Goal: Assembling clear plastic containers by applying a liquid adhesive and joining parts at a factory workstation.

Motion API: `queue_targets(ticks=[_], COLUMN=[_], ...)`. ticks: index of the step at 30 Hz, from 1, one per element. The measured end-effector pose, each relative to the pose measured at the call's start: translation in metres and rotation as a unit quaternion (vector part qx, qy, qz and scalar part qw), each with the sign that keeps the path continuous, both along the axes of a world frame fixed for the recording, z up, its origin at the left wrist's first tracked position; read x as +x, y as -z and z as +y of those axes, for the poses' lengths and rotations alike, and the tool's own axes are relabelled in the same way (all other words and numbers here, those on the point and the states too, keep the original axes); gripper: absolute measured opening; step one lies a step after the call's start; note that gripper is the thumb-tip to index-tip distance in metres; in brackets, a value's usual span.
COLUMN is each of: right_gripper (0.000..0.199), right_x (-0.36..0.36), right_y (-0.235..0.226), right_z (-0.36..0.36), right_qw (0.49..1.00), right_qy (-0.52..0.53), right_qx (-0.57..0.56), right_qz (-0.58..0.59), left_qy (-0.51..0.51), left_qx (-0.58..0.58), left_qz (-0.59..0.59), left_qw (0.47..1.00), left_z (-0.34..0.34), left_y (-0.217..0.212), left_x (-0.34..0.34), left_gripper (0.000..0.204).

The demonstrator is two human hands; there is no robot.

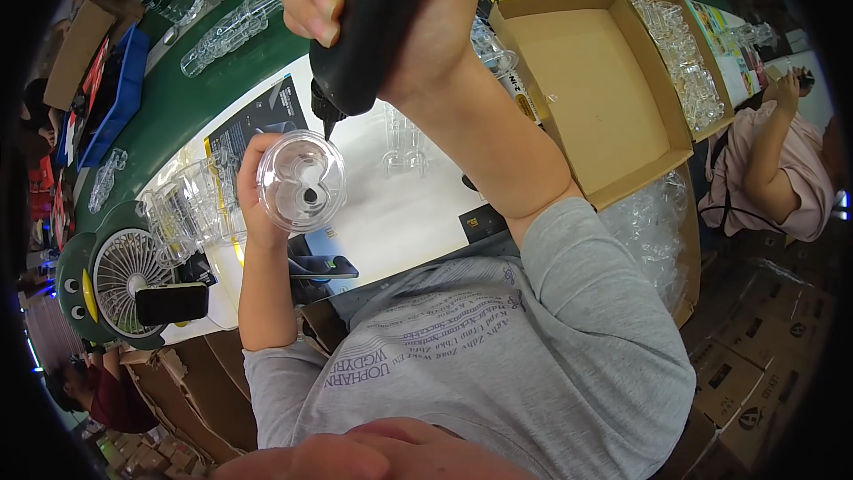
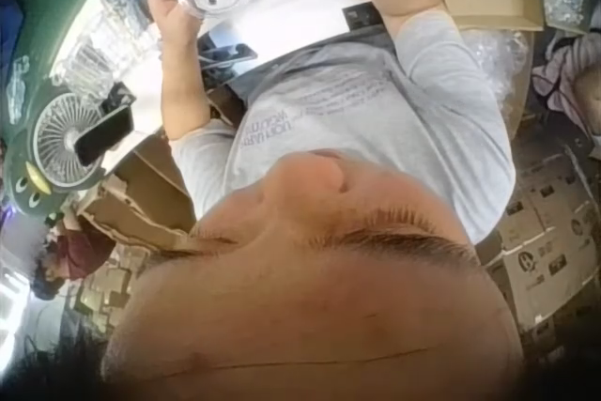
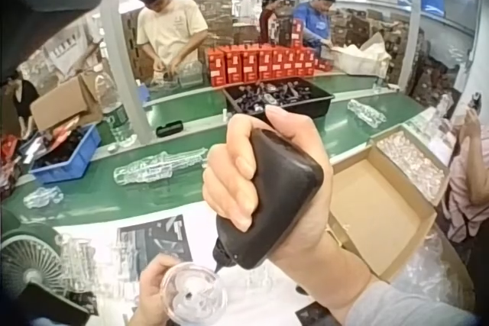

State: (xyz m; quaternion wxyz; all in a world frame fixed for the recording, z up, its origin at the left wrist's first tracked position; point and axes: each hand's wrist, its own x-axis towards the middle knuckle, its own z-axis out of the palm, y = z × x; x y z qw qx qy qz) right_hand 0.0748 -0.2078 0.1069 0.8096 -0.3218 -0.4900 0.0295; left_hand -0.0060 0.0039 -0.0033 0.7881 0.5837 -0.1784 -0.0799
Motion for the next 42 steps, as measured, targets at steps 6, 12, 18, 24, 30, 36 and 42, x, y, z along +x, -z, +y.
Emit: queue_targets(ticks=[6,12,18,24,30,36,42], right_gripper=[0.043,0.043,0.044,0.045,0.045,0.046,0.047], right_x=[-0.001,-0.006,-0.004,-0.041,-0.032,-0.042,-0.044], right_y=[-0.001,-0.005,-0.005,-0.016,-0.014,-0.017,-0.018], right_z=[0.0,0.0,-0.001,0.019,0.012,0.019,0.02], right_qw=[1.0,0.999,0.999,0.921,0.985,0.919,0.913], right_qy=[-0.004,0.02,0.014,-0.127,-0.052,-0.135,-0.154], right_qx=[-0.014,-0.039,-0.05,0.165,0.039,0.152,0.152], right_qz=[-0.003,0.002,-0.009,0.329,0.157,0.338,0.347], left_qy=[0.034,0.053,0.1,0.141,0.16,0.176,0.198], left_qx=[0.013,0.026,0.021,-0.004,-0.009,0.001,0.001], left_qz=[0.016,0.031,0.017,0.014,0.021,0.023,0.032], left_qw=[0.999,0.998,0.995,0.99,0.987,0.984,0.98], left_z=[0.003,0.001,0.004,0.007,0.006,0.008,0.008], left_y=[0.0,-0.004,-0.003,0.001,0.0,0.001,0.001], left_x=[0.001,-0.001,0.001,0.002,0.002,0.003,0.002], left_gripper=[0.039,0.047,0.052,0.045,0.043,0.04,0.04])
